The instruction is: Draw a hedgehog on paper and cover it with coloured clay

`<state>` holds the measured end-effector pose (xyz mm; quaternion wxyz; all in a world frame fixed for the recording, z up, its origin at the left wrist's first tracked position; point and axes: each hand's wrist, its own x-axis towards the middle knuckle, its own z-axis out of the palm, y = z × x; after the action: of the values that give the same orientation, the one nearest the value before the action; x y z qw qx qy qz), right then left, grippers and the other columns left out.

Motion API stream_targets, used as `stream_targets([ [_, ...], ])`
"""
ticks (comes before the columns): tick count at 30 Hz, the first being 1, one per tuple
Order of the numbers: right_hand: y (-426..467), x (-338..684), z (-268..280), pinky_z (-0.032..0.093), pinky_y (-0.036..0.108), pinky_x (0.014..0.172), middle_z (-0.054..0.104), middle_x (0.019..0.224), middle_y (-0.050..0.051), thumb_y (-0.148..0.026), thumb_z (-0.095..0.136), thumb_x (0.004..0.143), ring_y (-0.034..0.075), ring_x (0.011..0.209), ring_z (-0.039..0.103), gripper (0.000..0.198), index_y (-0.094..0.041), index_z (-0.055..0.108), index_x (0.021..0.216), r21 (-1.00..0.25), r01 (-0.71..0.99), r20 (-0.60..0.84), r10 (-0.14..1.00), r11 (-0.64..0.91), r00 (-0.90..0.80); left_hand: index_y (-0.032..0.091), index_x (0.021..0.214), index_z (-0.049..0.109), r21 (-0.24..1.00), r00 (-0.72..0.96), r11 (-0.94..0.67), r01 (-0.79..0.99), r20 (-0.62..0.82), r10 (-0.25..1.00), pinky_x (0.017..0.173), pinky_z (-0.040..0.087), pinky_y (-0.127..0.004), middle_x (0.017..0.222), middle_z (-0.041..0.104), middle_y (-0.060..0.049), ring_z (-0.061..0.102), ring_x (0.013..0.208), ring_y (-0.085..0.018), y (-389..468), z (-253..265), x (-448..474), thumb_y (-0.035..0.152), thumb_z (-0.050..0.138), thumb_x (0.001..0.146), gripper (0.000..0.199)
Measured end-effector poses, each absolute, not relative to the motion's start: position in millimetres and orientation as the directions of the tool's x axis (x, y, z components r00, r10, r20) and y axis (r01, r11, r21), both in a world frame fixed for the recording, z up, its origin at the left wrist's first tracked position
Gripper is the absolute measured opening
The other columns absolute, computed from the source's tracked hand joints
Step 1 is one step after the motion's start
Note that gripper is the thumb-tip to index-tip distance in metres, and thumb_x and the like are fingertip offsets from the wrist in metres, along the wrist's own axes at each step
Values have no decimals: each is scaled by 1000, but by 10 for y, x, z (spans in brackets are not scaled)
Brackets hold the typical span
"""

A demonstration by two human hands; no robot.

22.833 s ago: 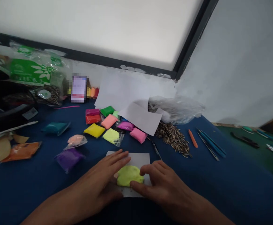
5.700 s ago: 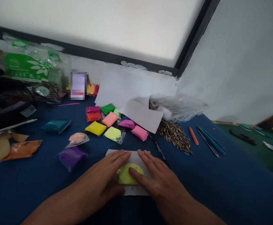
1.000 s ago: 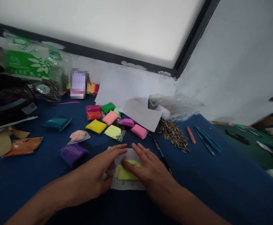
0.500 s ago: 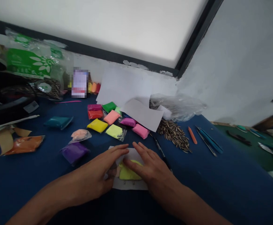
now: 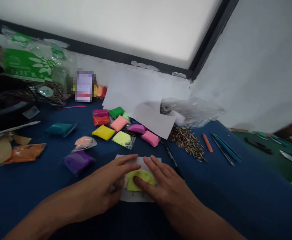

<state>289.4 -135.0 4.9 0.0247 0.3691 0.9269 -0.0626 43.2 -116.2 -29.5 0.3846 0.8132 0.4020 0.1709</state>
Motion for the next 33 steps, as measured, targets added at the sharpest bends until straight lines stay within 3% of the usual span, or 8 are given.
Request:
stream_targets([
  [10, -1485, 3060, -14, 44, 60, 108, 32, 162, 23, -25, 66, 93, 43, 149, 26, 63, -30, 43, 152, -79, 658, -56, 655, 749, -753, 46, 148, 46, 768, 642, -373, 520, -63, 764, 109, 48, -41, 168, 26, 7, 31, 151, -28, -1162, -241, 433, 5, 49, 82, 77],
  [15, -1505, 3060, 24, 44, 67, 105, 28, 162, 27, -31, 72, 88, 49, 148, 26, 70, -30, 43, 152, -81, 683, -117, 674, 726, -730, 42, 146, 49, 761, 645, -372, 531, -79, 760, 105, 52, -44, 168, 27, 5, 38, 147, -32, -1174, -202, 438, 12, 50, 86, 68],
  [20, -1467, 3039, 152, 45, 66, 105, 26, 162, 28, -31, 78, 82, 50, 146, 27, 79, -28, 43, 153, -84, 720, -228, 690, 689, -687, 44, 147, 48, 757, 648, -377, 534, -79, 758, 104, 53, -45, 168, 27, 5, 34, 149, -33, -1158, -212, 440, 14, 50, 88, 67],
  [28, -1449, 3068, 136, 47, 65, 102, 30, 160, 28, -22, 65, 93, 49, 144, 31, 61, -29, 48, 151, -24, 733, -188, 717, 680, -671, 40, 149, 47, 761, 632, -360, 539, -84, 771, 101, 56, -40, 168, 27, 2, 43, 144, -33, -1150, -243, 444, 14, 53, 86, 68],
  [33, -1406, 3065, 179, 46, 66, 104, 29, 161, 27, -15, 67, 89, 49, 145, 30, 68, -26, 46, 152, -34, 761, -255, 730, 648, -634, 39, 151, 43, 764, 635, -347, 544, -104, 765, 106, 51, -43, 169, 24, 2, 41, 146, -32, -1163, -254, 424, 12, 52, 86, 72],
])
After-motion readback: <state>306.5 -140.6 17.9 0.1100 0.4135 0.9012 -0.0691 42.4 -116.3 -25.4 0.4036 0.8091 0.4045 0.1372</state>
